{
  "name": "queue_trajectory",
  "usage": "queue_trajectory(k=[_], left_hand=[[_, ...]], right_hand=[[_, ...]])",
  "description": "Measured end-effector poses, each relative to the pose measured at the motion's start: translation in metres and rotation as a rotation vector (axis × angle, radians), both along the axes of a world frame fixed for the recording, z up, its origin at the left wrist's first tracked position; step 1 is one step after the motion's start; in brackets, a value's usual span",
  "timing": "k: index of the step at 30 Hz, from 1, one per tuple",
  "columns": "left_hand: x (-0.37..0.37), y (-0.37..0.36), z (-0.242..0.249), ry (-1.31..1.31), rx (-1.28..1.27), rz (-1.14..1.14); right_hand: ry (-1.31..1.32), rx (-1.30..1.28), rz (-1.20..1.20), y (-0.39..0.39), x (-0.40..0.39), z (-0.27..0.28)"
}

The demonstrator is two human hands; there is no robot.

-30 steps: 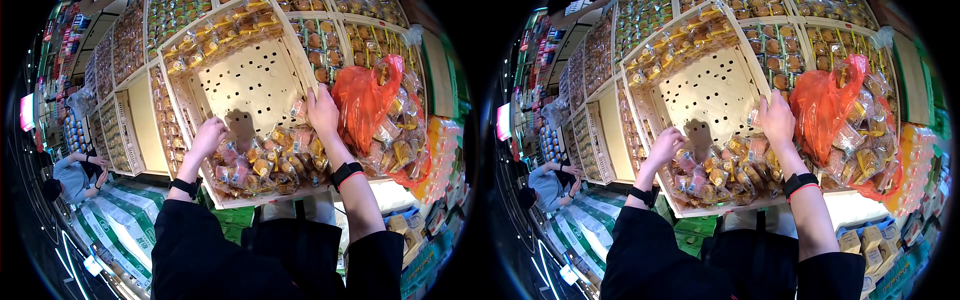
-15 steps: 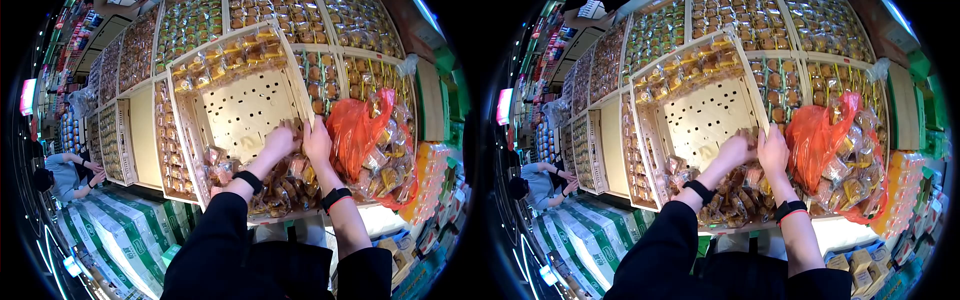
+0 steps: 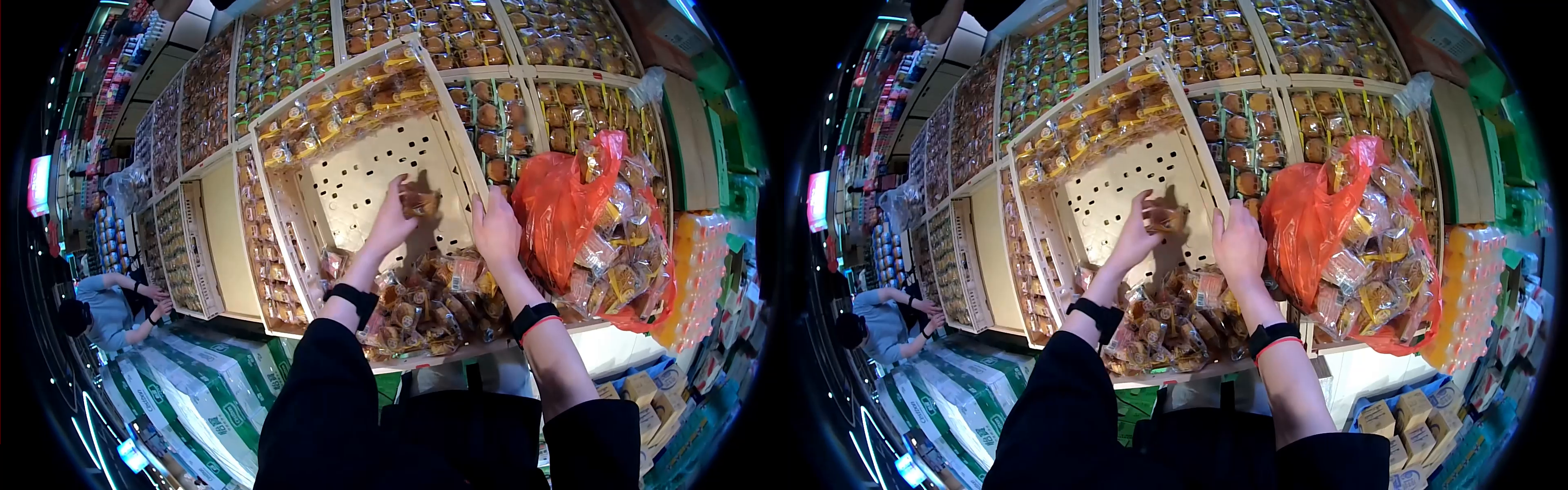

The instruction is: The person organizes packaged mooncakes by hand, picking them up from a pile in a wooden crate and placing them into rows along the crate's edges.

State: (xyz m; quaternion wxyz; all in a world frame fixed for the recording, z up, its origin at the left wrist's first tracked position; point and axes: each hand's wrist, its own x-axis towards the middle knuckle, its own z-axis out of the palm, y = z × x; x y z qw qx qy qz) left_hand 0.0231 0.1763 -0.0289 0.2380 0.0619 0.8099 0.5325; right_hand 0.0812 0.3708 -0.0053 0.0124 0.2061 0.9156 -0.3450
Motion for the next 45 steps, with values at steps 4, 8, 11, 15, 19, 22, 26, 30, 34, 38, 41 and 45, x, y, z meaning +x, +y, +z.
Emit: queue_trajectory(k=[4,8,11,15,19,22,26,30,34,38,41,45], left_hand=[[0.001,-0.033,-0.019,0.394,-0.468,-0.134],[0.0,-0.028,0.0,0.604,-0.648,-0.336],[-0.005,-0.024,-0.002,0.656,-0.714,-0.417],[-0.037,-0.03,0.017,0.778,-0.657,-0.284],[-0.084,-0.067,0.056,0.78,-0.901,0.025],[-0.109,-0.11,0.062,0.736,-0.943,0.031],[-0.129,-0.135,0.053,0.59,-0.76,0.108],[-0.135,-0.14,0.045,0.732,-0.808,0.082],[-0.109,-0.107,0.067,0.639,-1.026,0.084],[-0.112,-0.121,0.044,0.778,-1.024,0.039],[-0.128,-0.133,0.038,0.84,-1.026,-0.017],[-0.116,-0.129,0.048,0.9,-0.995,0.056]], right_hand=[[0.018,-0.022,0.002,0.0,0.001,0.001],[0.007,-0.022,0.001,0.001,0.001,0.002],[0.005,-0.032,-0.003,0.0,-0.001,0.001],[0.001,-0.039,0.008,0.001,-0.001,0.003],[-0.005,-0.022,0.0,0.0,0.0,0.003],[-0.008,-0.01,-0.007,0.001,-0.001,0.004],[-0.017,-0.009,0.002,0.001,-0.001,0.004],[0.016,0.01,0.002,0.001,0.001,0.001],[-0.014,-0.012,0.009,0.002,-0.002,0.001],[0.003,-0.012,0.004,0.002,0.0,0.004],[-0.011,-0.004,0.005,0.003,-0.001,0.001],[-0.025,0.003,0.005,0.001,-0.001,0.003]])
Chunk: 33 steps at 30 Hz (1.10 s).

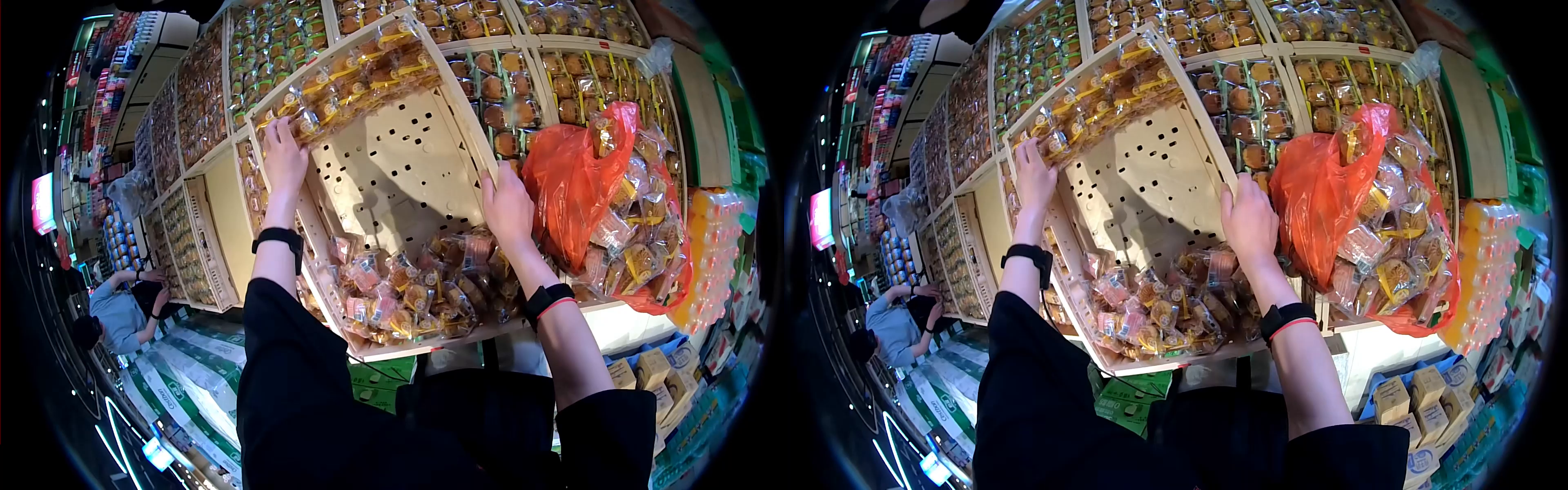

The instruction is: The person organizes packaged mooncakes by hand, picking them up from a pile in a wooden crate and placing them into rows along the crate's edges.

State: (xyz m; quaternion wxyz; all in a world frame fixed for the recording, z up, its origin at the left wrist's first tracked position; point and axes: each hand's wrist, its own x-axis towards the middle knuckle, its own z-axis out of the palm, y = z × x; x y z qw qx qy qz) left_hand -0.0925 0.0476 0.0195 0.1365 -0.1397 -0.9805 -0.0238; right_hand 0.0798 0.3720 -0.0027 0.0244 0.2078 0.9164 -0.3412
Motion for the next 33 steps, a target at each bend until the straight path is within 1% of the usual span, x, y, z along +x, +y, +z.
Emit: queue_trajectory(k=[1,3,4,6,7,8,9,10,11,14,18,20,21,23,24,25,27,28,29,31,33], left_hand=[[0.008,0.002,0.004,0.001,-0.006,0.003],[0.031,-0.001,0.013,-0.082,0.053,0.016],[0.043,-0.006,0.009,-0.151,0.045,-0.031],[0.075,-0.014,0.0,-0.444,-0.271,-0.093],[0.094,-0.01,0.004,-0.551,-0.261,-0.219],[0.112,-0.011,0.001,-0.659,-0.201,-0.278],[0.127,-0.021,-0.013,-0.649,-0.21,-0.397],[0.14,-0.02,-0.01,-0.708,-0.235,-0.387],[0.147,-0.02,-0.012,-0.71,-0.235,-0.39],[0.158,-0.024,-0.019,-0.709,-0.382,-0.352],[0.15,-0.016,-0.005,-0.728,-0.374,-0.38],[0.142,-0.003,0.008,-0.729,-0.104,-0.357],[0.14,0.001,0.01,-0.732,-0.105,-0.358],[0.137,0.008,0.012,-0.859,0.21,-0.159],[0.138,0.014,0.011,-0.773,0.236,-0.178],[0.136,0.012,0.007,-0.772,0.238,-0.179],[0.131,0.01,-0.001,-0.555,0.122,-0.31],[0.133,0.009,-0.005,-0.574,0.156,-0.227],[0.134,0.015,-0.004,-0.576,0.157,-0.228],[0.138,0.034,0.001,-0.701,0.233,-0.086],[0.14,0.053,-0.002,-0.745,0.165,-0.137]], right_hand=[[0.001,-0.006,0.003,0.0,-0.001,0.001],[-0.013,0.006,-0.007,-0.001,-0.001,0.003],[-0.006,0.001,-0.009,0.0,-0.001,0.001],[0.0,-0.003,-0.01,0.0,0.0,-0.002],[0.008,-0.002,-0.009,0.0,0.001,-0.003],[0.008,-0.004,-0.015,-0.001,0.001,-0.004],[0.021,-0.003,-0.016,-0.001,0.001,-0.004],[0.034,0.0,-0.016,0.0,0.001,-0.005],[0.032,0.0,-0.019,0.0,0.001,-0.006],[0.048,-0.001,-0.008,0.0,0.001,-0.006],[0.035,-0.014,-0.009,0.0,0.001,-0.005],[0.037,-0.012,-0.011,0.0,0.002,-0.006],[0.044,-0.015,-0.012,0.0,0.002,-0.005],[0.053,-0.016,-0.011,0.0,0.001,-0.004],[0.052,-0.012,-0.013,0.0,0.001,-0.003],[0.051,-0.006,-0.015,0.0,0.001,-0.003],[0.034,-0.003,-0.01,0.0,0.001,-0.001],[0.015,-0.005,-0.007,0.0,0.0,-0.001],[0.013,-0.004,-0.007,0.001,0.0,-0.002],[0.056,-0.004,-0.001,0.001,0.002,-0.005],[0.062,-0.001,-0.005,0.0,0.002,-0.007]])
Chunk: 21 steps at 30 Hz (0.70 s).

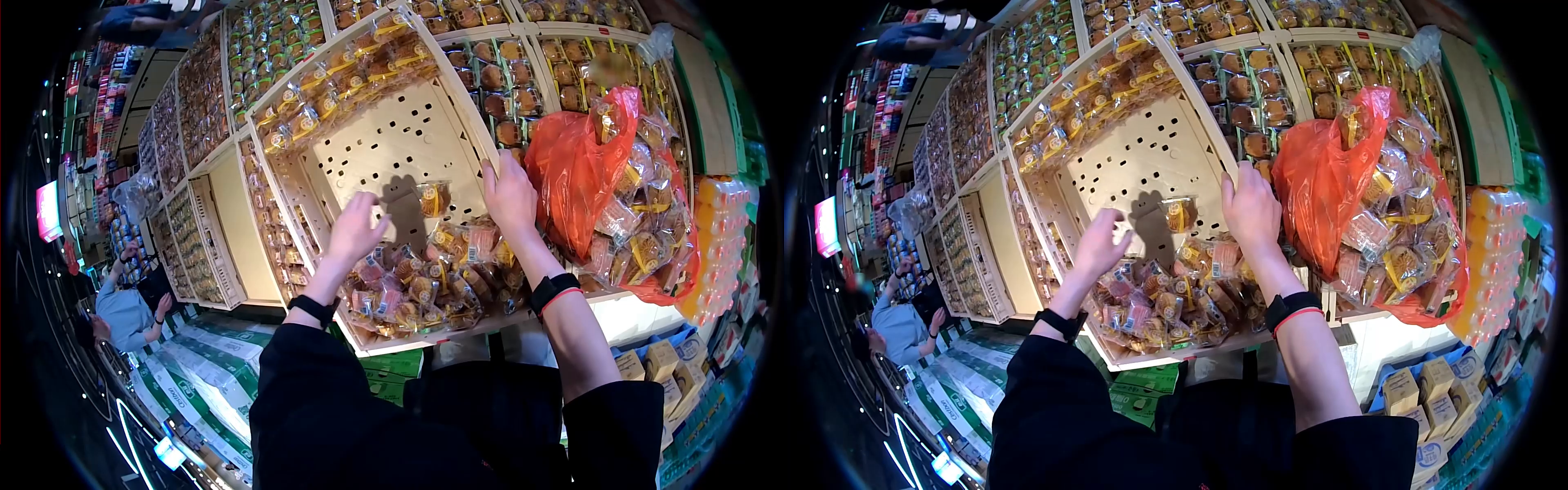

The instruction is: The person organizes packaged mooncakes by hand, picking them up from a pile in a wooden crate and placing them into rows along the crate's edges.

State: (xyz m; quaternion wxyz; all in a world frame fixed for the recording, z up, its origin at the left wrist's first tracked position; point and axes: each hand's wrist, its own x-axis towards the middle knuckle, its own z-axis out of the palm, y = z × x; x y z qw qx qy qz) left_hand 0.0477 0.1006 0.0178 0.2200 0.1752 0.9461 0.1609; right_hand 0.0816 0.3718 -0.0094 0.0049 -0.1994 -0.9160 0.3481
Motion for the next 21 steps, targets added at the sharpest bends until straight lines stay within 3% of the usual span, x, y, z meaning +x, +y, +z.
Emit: queue_trajectory(k=[3,7,9,14,18,20,21], left_hand=[[0.001,0.043,-0.005,-0.159,-0.078,0.025],[0.003,0.089,-0.023,-0.085,-0.138,0.002],[0.004,0.095,-0.038,0.136,-0.109,-0.033],[-0.007,0.096,-0.038,0.157,-0.114,-0.055],[-0.07,0.062,-0.021,0.338,0.162,0.049],[-0.099,0.049,0.004,0.628,0.069,0.043],[-0.116,0.041,0.008,0.594,0.05,0.09]], right_hand=[[-0.004,0.0,-0.007,0.0,0.0,0.002],[-0.016,-0.003,-0.008,0.0,0.0,0.002],[-0.032,-0.005,-0.007,0.0,0.0,0.006],[-0.054,-0.019,0.006,0.0,-0.002,0.006],[-0.021,-0.008,0.0,0.001,-0.001,0.001],[-0.016,-0.023,-0.003,0.001,0.0,0.002],[-0.03,-0.014,-0.001,0.0,0.0,0.004]])
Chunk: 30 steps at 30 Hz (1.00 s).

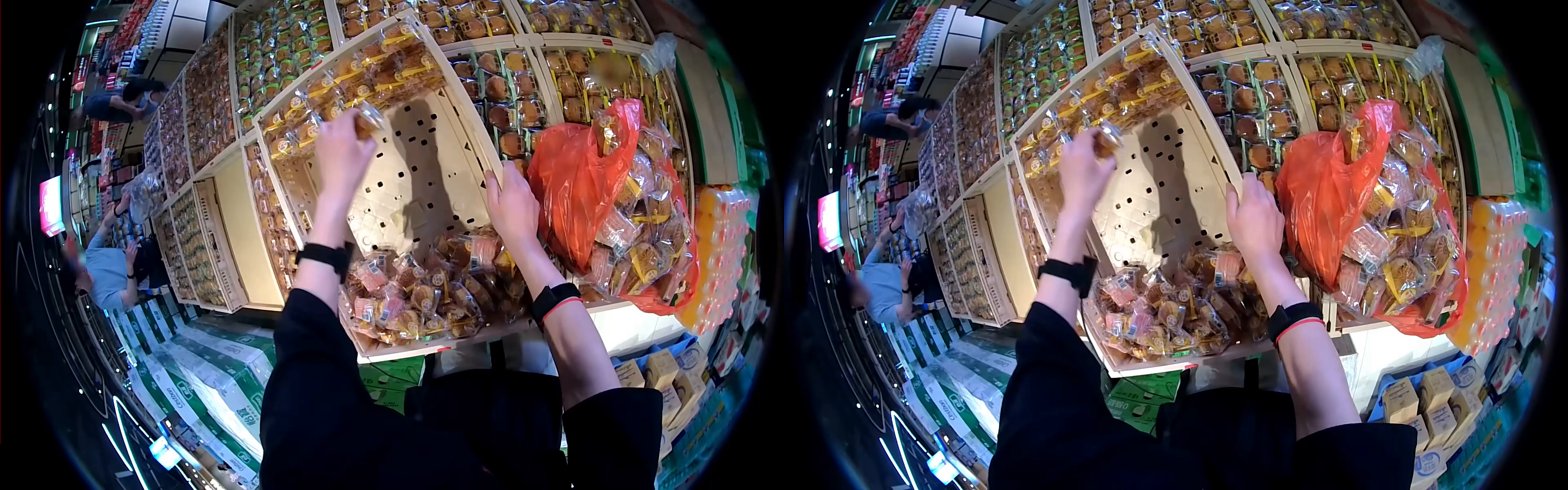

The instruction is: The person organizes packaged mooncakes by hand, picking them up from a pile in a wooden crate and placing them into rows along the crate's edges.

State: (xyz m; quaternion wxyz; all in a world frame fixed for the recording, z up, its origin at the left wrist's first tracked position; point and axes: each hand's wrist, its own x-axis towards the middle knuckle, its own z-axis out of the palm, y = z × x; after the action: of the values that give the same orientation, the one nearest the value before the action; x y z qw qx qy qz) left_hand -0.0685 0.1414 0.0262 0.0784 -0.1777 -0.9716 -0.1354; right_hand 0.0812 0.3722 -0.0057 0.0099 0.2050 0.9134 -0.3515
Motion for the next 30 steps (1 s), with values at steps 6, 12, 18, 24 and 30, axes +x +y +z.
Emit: queue_trajectory(k=[6,12,18,24,30], left_hand=[[-0.055,-0.04,0.001,-0.168,0.048,0.122],[-0.065,-0.06,-0.015,-0.117,0.039,0.065],[-0.026,-0.052,-0.019,0.063,-0.115,0.138],[-0.027,-0.069,-0.047,-0.082,-0.097,0.113],[-0.01,-0.067,-0.023,0.035,-0.196,0.051]], right_hand=[[-0.003,0.011,-0.003,-0.001,-0.001,0.003],[0.014,0.014,-0.008,0.0,0.0,-0.001],[-0.002,0.002,-0.009,0.001,0.0,-0.001],[0.006,0.011,0.005,0.001,0.001,-0.002],[-0.03,0.023,0.005,-0.002,-0.002,0.001]])
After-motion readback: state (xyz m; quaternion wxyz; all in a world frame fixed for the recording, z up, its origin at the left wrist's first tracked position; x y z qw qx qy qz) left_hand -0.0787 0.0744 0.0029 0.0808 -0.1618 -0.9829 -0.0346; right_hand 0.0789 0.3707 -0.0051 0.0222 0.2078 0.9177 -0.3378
